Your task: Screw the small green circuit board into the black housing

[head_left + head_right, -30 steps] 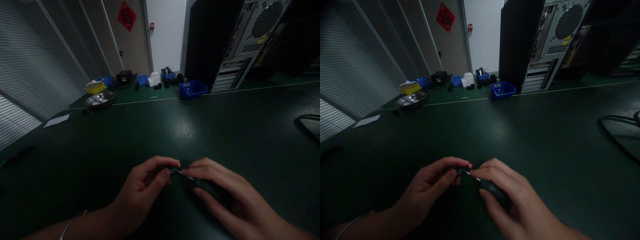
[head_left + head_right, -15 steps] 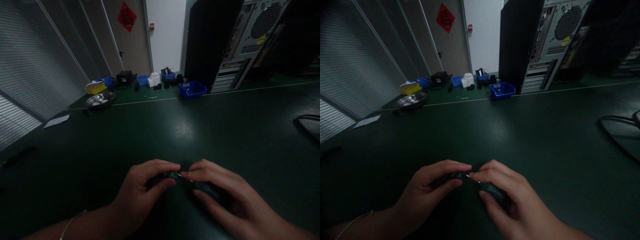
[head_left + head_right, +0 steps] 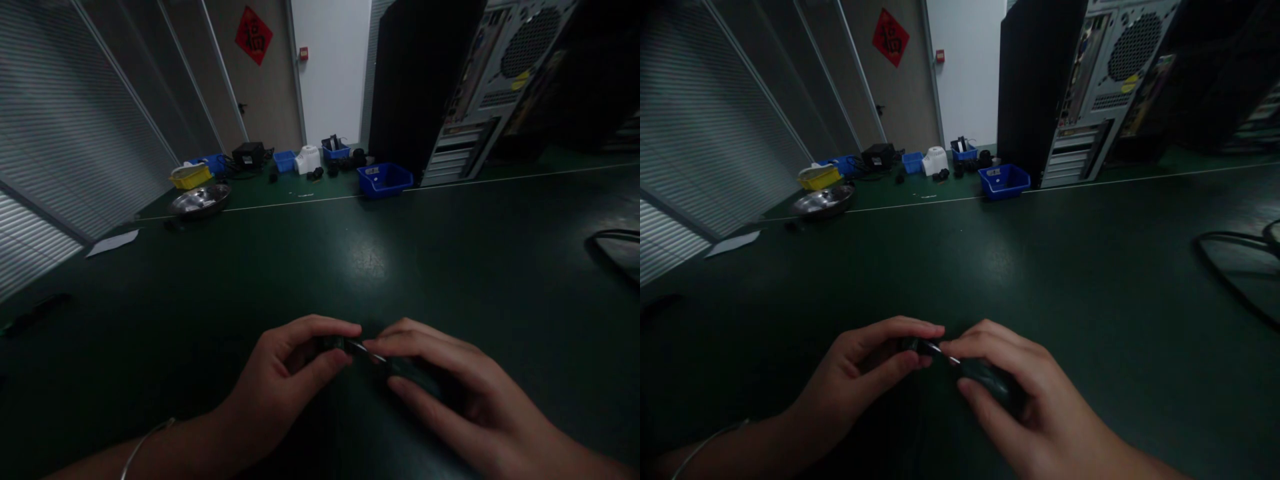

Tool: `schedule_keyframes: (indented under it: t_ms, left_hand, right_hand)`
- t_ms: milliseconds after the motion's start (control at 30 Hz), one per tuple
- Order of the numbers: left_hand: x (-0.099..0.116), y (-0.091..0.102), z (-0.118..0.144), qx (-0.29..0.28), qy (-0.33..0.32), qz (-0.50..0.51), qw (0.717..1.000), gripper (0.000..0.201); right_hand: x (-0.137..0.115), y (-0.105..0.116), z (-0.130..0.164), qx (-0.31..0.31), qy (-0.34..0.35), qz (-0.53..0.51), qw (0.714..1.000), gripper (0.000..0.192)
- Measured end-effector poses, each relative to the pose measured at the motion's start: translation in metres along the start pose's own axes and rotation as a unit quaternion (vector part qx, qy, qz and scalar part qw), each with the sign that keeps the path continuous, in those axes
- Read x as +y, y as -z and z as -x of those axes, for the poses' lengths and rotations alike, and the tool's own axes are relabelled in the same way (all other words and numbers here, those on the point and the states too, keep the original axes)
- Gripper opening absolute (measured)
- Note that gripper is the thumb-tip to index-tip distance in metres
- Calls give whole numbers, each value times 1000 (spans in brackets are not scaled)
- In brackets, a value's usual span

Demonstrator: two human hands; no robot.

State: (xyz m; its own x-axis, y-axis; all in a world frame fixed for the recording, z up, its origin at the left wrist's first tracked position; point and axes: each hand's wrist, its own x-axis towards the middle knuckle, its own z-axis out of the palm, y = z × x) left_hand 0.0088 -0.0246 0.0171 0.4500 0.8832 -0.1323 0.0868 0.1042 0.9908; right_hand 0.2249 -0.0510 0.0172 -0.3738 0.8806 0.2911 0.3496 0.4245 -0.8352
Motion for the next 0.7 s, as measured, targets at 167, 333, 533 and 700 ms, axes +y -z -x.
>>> schedule_keyframes:
  t_ms: [167,333,533,700]
  left_hand:
    - [-3,2,-2,6,18,48,999,24]
    - [-3,1,-1,-41,15,51,998,20]
    - [-6,-2,2,-69,21,44,996,36]
    - [-6,-1,0,-56,4,59,997,26]
  right_hand:
    - [0,-1,2,8,-4,15,1000,33]
    - [4,-2,9,18,24,31,999,41]
    - [4,-1,8,13,7,53,998,37]
    - [2,-1,9,29,1,46,999,40]
